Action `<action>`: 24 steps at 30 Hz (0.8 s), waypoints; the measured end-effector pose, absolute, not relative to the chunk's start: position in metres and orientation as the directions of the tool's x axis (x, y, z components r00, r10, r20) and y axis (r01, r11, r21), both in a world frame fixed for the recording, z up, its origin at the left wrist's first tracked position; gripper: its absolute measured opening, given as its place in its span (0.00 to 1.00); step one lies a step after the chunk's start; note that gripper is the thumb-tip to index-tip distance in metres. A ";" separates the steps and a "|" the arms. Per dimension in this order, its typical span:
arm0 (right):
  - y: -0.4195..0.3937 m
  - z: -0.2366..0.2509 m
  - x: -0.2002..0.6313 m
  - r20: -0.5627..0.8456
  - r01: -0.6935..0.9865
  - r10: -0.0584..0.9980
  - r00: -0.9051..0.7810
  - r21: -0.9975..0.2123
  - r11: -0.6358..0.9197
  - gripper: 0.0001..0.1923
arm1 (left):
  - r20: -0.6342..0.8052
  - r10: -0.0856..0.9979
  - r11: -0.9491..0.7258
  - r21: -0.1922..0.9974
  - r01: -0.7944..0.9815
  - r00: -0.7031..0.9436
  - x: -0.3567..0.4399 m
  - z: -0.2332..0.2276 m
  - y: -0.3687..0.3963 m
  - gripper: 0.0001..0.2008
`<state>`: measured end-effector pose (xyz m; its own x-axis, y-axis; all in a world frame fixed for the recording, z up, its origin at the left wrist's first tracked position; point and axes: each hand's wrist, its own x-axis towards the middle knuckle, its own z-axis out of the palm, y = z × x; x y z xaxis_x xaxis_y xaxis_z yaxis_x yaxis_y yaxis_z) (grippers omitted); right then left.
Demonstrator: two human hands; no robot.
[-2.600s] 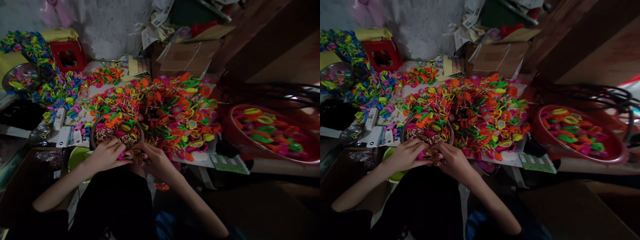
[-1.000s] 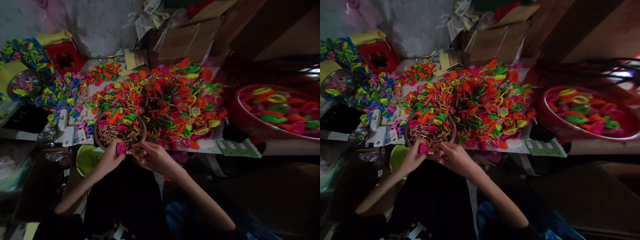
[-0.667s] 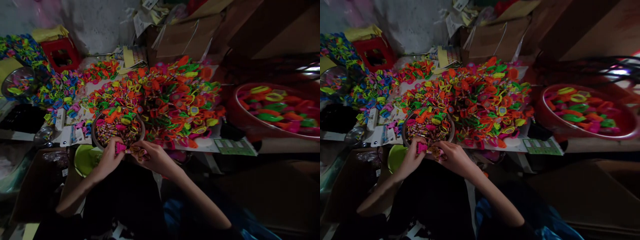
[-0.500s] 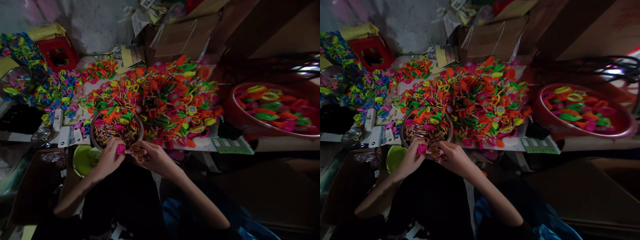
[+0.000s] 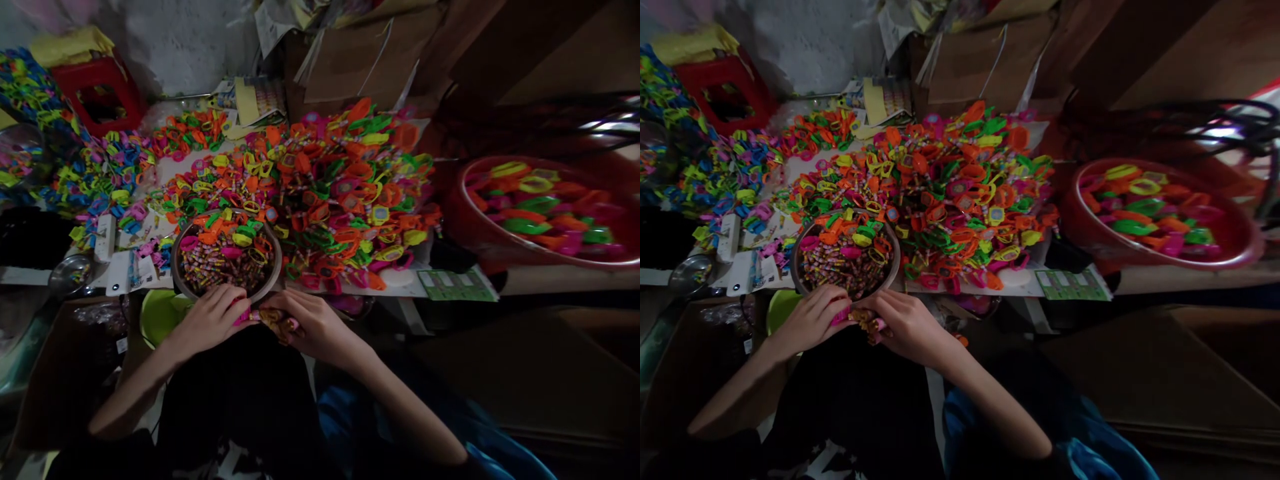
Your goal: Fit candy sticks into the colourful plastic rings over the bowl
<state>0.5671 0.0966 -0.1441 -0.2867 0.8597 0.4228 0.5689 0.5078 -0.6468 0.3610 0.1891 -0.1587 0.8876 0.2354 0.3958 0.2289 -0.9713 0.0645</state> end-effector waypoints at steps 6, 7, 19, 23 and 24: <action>0.091 -0.143 0.567 0.414 0.573 0.869 -0.271 -0.656 0.491 0.13 | 0.389 0.189 -0.980 0.015 0.199 0.902 0.364 -0.156 0.188 0.11; 0.090 -0.144 0.567 0.412 0.578 0.872 -0.263 -0.657 0.484 0.14 | 0.399 0.183 -0.981 0.010 0.195 0.898 0.365 -0.156 0.188 0.12; 0.087 -0.151 0.565 0.407 0.590 0.879 -0.248 -0.656 0.471 0.14 | 0.455 0.171 -0.984 0.042 0.170 0.874 0.367 -0.164 0.186 0.11; 0.089 -0.150 0.562 0.427 0.594 0.873 -0.237 -0.647 0.478 0.14 | 0.487 0.178 -0.982 0.030 0.187 0.855 0.368 -0.159 0.187 0.11; 0.088 -0.149 0.562 0.425 0.600 0.874 -0.233 -0.645 0.474 0.14 | 0.497 0.179 -0.982 0.035 0.186 0.849 0.369 -0.158 0.187 0.11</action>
